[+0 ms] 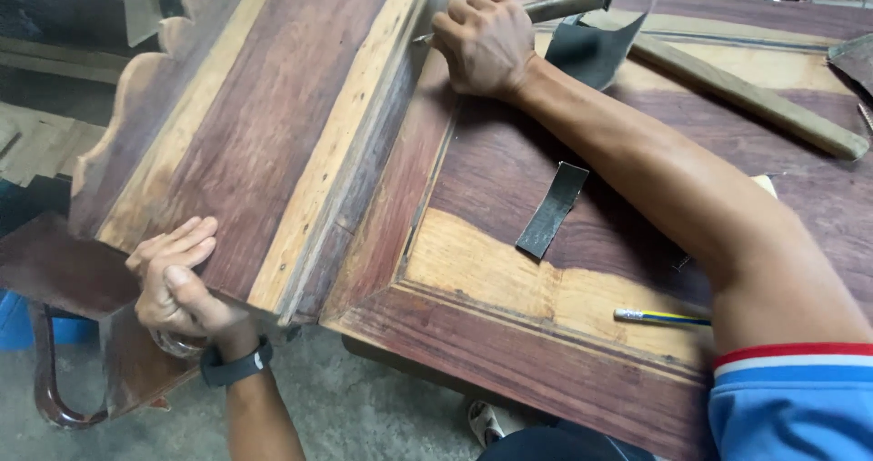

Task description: The person uses a hammer and a metal scraper to work on the edge of a wooden table, likely removing old finish or smoothing the wood. They then use a sanding block to smooth the surface of the table and a small metal tool to scrape a piece of sandpaper.

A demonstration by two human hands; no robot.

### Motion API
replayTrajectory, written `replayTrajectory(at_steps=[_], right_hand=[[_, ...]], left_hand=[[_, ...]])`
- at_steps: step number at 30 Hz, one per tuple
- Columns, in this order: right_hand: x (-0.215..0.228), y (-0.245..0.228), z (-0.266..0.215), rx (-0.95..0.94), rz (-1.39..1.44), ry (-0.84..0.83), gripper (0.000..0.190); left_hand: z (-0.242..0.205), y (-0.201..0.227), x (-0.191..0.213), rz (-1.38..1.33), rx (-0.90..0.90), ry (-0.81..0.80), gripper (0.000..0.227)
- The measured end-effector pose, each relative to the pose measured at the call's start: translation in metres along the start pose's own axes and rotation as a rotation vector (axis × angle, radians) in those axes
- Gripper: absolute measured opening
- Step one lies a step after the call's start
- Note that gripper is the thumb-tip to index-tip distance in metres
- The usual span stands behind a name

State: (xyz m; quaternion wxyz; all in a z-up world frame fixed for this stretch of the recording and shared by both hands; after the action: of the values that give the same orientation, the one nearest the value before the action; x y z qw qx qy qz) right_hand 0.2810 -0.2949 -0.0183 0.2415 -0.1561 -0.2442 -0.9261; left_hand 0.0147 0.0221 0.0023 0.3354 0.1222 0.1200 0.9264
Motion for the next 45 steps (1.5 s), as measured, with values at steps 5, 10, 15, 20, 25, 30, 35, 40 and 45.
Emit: replayTrajectory(at_steps=[5, 10, 15, 20, 25, 30, 35, 40, 45], right_hand=[[-0.016, 0.017, -0.012, -0.026, -0.074, -0.044, 0.021], [-0.019, 0.064, -0.039, -0.285, -0.204, -0.134, 0.006], [-0.032, 0.068, -0.040, -0.379, -0.140, -0.233, 0.012], [-0.016, 0.064, -0.032, -0.388, -0.205, -0.164, 0.031], [0.010, 0.040, -0.015, -0.108, 0.171, 0.037, 0.017], [0.023, 0.037, -0.012, -0.093, 0.091, 0.112, 0.013], [0.013, 0.033, -0.013, -0.061, 0.057, 0.103, 0.020], [0.041, 0.046, -0.001, -0.236, 0.069, 0.189, 0.025], [0.030, 0.055, -0.001, -0.431, 0.371, 0.154, 0.033]], left_hand=[[0.006, 0.009, 0.002, 0.015, -0.044, 0.040, 0.045], [0.029, 0.024, -0.001, 0.043, 0.226, -0.248, 0.035], [0.086, 0.003, -0.037, 0.377, 0.323, -0.692, 0.037], [0.102, 0.007, -0.129, 0.620, 0.324, -1.075, 0.029], [0.108, 0.025, -0.238, 0.499, -0.108, -1.175, 0.053], [0.095, 0.042, -0.319, 0.505, -0.457, -1.027, 0.048], [0.075, 0.027, -0.366, 0.436, -0.669, -0.776, 0.010], [0.098, 0.005, -0.372, 0.567, -0.677, -0.745, 0.019], [0.153, 0.017, -0.325, -0.011, -0.061, -0.641, 0.021]])
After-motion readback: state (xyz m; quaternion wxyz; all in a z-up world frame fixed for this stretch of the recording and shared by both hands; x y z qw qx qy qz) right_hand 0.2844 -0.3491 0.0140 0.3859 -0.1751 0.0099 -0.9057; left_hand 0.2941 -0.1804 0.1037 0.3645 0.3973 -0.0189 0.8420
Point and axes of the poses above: each hand's wrist, its own z-axis towards the middle knuckle, its own x-axis out of the back of the hand, y = z × x, the point moved 7 cm from there along z, towards the middle knuckle, and after that the axes turned 1 degree about x, right-handed, at the moved point
